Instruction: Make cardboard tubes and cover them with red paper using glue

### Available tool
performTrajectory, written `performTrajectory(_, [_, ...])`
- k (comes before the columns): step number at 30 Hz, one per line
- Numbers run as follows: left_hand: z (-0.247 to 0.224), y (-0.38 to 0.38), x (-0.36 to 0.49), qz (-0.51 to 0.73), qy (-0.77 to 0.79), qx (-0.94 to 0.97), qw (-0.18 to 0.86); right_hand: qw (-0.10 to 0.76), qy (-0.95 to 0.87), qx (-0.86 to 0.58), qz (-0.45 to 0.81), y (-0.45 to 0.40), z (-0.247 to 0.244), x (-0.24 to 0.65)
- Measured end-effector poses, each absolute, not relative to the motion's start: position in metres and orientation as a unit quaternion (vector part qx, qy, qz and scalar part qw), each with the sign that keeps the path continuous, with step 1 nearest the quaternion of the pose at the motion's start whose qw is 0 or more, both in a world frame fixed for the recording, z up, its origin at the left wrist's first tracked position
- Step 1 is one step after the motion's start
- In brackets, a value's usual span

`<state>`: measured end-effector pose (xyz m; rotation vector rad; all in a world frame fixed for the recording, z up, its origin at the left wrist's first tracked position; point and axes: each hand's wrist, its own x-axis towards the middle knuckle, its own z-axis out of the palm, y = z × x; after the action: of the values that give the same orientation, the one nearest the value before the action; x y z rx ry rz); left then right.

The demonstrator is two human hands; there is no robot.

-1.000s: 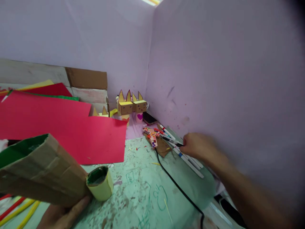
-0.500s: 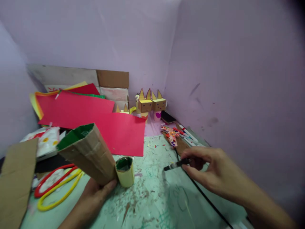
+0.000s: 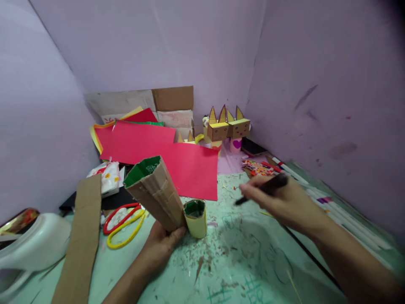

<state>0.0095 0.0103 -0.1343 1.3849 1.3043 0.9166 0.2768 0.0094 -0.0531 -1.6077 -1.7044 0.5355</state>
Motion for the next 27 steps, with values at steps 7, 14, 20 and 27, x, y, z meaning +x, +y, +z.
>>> performTrajectory(7, [-0.136,0.012,0.009,0.368,0.552,0.574,0.479,0.696,-0.418,-0.35,0.468,0.027,-0.058,0.23])
performTrajectory(14, [-0.138,0.012,0.007,0.369,0.543,0.58,0.482,0.65,-0.398,-0.338,0.552,0.027,-0.097,0.205])
performTrajectory(20, [-0.133,0.013,0.011,0.367,0.551,0.591,0.46,0.602,-0.534,-0.358,0.473,0.025,-0.099,0.205])
performTrajectory(27, [-0.136,0.014,0.01,0.382,0.52,0.612,0.458,0.6,-0.586,-0.334,0.431,0.023,-0.103,0.206])
